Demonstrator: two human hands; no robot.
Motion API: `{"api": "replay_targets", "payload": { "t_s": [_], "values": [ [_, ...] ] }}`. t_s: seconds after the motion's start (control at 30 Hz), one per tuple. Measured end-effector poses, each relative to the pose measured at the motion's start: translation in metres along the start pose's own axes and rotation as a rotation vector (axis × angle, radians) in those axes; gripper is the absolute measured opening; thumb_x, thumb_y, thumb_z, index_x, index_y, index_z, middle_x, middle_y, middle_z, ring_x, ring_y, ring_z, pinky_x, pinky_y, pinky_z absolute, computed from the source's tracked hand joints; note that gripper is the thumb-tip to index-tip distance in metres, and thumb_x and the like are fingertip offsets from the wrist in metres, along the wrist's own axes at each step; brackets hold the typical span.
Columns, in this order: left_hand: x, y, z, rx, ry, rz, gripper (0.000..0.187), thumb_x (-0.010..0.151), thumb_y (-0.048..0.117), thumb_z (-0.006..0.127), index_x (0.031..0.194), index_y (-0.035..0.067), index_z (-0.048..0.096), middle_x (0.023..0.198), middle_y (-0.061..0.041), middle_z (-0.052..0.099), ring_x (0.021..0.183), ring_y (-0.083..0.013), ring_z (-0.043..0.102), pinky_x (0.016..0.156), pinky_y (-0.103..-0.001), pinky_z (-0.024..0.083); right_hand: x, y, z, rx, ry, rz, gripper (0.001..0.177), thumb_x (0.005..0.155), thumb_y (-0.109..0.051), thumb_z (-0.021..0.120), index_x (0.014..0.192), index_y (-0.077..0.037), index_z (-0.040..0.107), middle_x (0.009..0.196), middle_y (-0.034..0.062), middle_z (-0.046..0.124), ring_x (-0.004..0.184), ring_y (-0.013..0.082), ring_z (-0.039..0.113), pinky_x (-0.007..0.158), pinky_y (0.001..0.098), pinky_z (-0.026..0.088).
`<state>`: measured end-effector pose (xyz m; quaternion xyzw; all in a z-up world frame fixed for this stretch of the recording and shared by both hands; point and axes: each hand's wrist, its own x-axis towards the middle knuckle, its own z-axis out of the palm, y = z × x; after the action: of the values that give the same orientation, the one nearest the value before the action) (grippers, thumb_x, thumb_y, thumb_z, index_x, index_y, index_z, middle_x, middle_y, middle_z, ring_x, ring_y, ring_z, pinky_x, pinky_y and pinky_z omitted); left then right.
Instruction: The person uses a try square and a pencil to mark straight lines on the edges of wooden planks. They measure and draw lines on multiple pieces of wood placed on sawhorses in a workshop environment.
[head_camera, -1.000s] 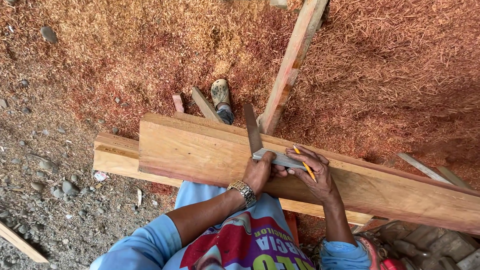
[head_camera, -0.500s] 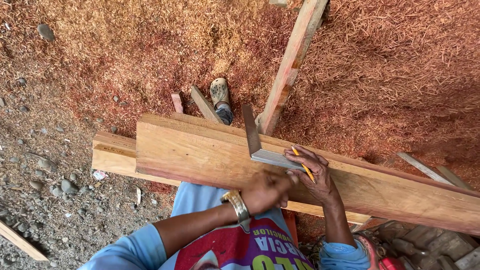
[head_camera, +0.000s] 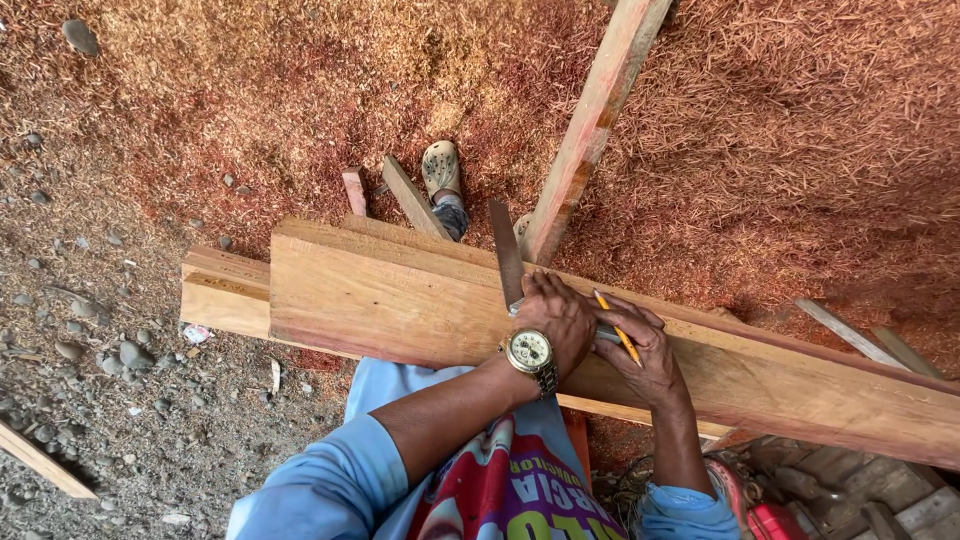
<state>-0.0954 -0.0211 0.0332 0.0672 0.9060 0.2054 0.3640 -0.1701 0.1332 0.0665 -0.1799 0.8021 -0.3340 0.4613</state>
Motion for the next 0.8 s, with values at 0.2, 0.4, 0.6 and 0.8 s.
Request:
{"api": "replay_targets", "payload": {
  "t_s": [0.2, 0.4, 0.6, 0.8],
  "values": [
    [-0.017, -0.015, -0.055, -0.104, -0.135, 0.013, 0.06, 0.1, 0.031, 0.049, 0.141, -0.013, 0.047, 0.143, -0.049, 0.041, 0.131, -0.0689, 0.039, 0.1, -0.08, 0.034, 0.001, -0.001, -0.002, -0.021, -0.003, -0.02, 0.044, 0.077, -0.005, 0.082, 0.12, -0.01, 0.073, 0.136, 0.009, 0.069, 0.13, 0.0238, 0.063, 0.111, 0.0392, 0.047],
    [-0.021, -0.013, -0.045, -0.07, -0.077, 0.045, 0.061, 0.102, 0.033, 0.043, 0.142, -0.014, 0.045, 0.14, -0.048, 0.042, 0.129, -0.072, 0.038, 0.096, -0.085, 0.032, 0.001, 0.001, -0.002, -0.053, -0.004, -0.01, 0.044, 0.076, -0.007, 0.083, 0.119, -0.011, 0.073, 0.135, 0.0067, 0.07, 0.132, 0.023, 0.062, 0.115, 0.0408, 0.04],
    [-0.021, -0.013, -0.045, -0.072, -0.088, 0.034, 0.061, 0.101, 0.031, 0.045, 0.141, -0.014, 0.045, 0.14, -0.05, 0.04, 0.128, -0.073, 0.037, 0.096, -0.086, 0.031, 0.0, -0.001, -0.002, -0.122, 0.0, -0.036, 0.044, 0.075, -0.006, 0.085, 0.118, -0.009, 0.073, 0.134, 0.0081, 0.071, 0.131, 0.0243, 0.062, 0.115, 0.0427, 0.037],
    [-0.023, -0.019, -0.058, -0.093, -0.118, 0.045, 0.059, 0.1, 0.031, 0.046, 0.141, -0.012, 0.047, 0.14, -0.049, 0.042, 0.128, -0.0696, 0.041, 0.098, -0.082, 0.034, 0.003, -0.005, -0.002, -0.023, 0.006, -0.011, 0.044, 0.075, -0.007, 0.084, 0.118, -0.009, 0.073, 0.135, 0.0083, 0.07, 0.131, 0.0251, 0.063, 0.111, 0.039, 0.048]
  ]
}}
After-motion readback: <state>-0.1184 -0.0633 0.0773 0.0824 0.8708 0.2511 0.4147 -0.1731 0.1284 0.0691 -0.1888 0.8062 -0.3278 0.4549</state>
